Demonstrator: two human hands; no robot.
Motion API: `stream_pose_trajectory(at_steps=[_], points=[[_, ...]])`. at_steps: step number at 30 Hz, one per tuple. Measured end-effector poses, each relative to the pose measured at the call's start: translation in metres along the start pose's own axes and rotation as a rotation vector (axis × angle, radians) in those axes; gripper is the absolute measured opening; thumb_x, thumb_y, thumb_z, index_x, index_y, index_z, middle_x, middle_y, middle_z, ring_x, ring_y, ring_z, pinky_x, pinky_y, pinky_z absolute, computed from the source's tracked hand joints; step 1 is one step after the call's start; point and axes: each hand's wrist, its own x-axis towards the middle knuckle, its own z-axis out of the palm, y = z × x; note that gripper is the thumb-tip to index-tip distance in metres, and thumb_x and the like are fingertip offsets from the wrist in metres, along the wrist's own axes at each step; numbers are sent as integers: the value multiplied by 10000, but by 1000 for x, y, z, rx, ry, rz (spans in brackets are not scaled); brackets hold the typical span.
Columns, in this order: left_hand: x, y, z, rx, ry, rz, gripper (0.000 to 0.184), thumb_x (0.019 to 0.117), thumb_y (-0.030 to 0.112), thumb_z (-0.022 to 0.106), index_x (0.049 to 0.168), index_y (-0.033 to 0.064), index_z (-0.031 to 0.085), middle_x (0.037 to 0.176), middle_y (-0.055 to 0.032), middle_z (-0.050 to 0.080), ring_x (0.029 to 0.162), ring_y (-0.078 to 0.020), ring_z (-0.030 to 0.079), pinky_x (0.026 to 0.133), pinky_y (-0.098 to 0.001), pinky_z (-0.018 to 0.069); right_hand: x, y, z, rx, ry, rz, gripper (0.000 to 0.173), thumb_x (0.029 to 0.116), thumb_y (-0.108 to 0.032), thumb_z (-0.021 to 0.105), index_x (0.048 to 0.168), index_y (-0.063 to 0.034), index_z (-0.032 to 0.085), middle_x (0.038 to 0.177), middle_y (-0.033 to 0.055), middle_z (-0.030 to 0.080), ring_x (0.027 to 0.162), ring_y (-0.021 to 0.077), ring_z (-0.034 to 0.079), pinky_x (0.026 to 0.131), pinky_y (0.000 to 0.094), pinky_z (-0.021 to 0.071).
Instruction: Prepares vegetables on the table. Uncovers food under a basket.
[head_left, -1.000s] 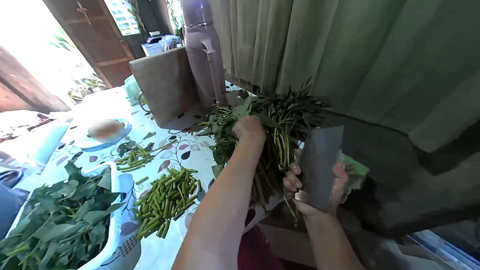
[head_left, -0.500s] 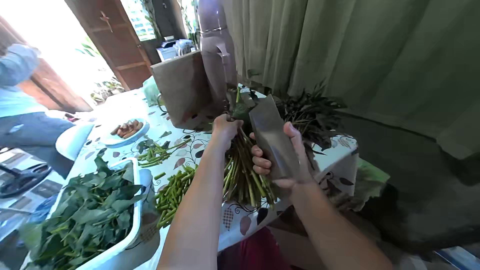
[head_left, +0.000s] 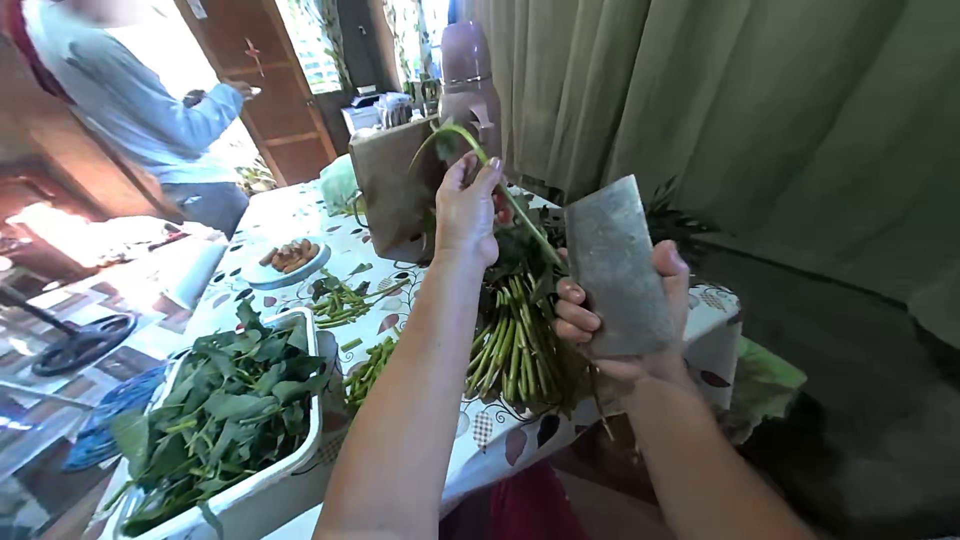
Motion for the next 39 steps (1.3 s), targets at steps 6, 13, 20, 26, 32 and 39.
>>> stream_pose_trajectory(at_steps=[6,13,20,26,32,39], points=[[-6,45,-22,200,-64,170,288,1046,76,485,1329,73,536,806,-13,571,635,-111,587,584,-271,545,-19,-25,25,-99,-166,-136,850,843,-738,574,1380,-81,525,802,74,614,587,172,607,538,309,552],[-70,142,-108,691,-61,434,347,1043,121,488,1367,236,537,765,129,534,547,7,493,463,-134,431,-48,-53,30,-269,-199,-386,1001,755,-777,607,1482,-110,439,876,73,610,603,164,595,523,313,552],[-199,164,-207,1609,141,769,370,1022,169,476,1317,30,649,1088,-124,685,826,-99,605,760,-270,513,-28,38,51,-209,-519,-20,813,814,-646,708,1427,-142,531,979,-18,655,714,52,593,621,205,512],[-262,135,-252,1801,371,820,348,1024,127,460,1230,-13,703,824,-157,612,686,-217,558,628,-368,491,2,118,85,-114,-640,217,754,811,-659,709,1317,-124,549,897,-51,633,677,46,588,627,223,527],[-287,107,-282,1809,492,990,277,1032,105,499,1170,4,716,906,-165,647,775,-161,608,728,-224,509,41,153,109,-42,-719,398,582,816,-629,731,1083,-129,602,843,-39,620,619,41,588,567,189,516],[-291,89,-298,1864,406,1101,239,1045,78,514,1219,74,677,962,-116,596,897,-147,587,849,-180,477,73,162,100,18,-815,574,507,835,-584,738,1021,-127,620,830,-33,629,615,35,604,568,168,522]])
